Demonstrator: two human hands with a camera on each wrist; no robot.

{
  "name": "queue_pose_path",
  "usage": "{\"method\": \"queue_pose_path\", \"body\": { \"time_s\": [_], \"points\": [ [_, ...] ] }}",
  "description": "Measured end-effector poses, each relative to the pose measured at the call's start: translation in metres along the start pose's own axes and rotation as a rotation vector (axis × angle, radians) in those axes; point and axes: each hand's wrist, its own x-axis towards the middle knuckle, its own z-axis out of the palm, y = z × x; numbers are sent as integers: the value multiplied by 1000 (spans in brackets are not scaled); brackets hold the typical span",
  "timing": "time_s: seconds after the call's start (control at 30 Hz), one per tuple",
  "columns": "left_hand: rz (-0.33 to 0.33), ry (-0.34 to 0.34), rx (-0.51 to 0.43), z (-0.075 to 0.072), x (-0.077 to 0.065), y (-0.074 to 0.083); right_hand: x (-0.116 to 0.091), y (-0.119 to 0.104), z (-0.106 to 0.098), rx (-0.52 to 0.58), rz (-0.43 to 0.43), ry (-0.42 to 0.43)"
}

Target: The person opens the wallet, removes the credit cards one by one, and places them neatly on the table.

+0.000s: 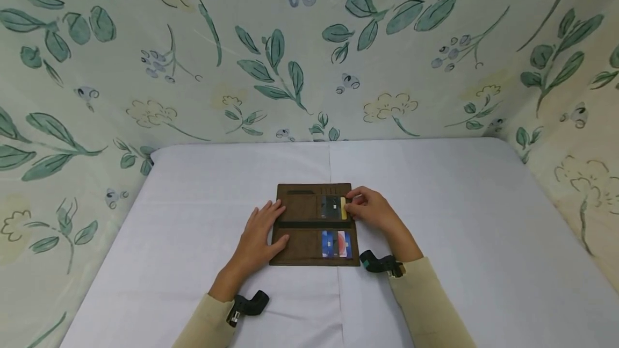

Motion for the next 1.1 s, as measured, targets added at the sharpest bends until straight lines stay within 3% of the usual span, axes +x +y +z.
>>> {"method": "queue_pose_path", "body": {
  "time_s": [0.67,1.1],
  "points": [
    [-2,-13,14,-2,-2,1,5,-9,5,35,71,-9],
    [4,-14,15,-1,-2,2,1,-16,8,-52,92,56]
  ]
}}
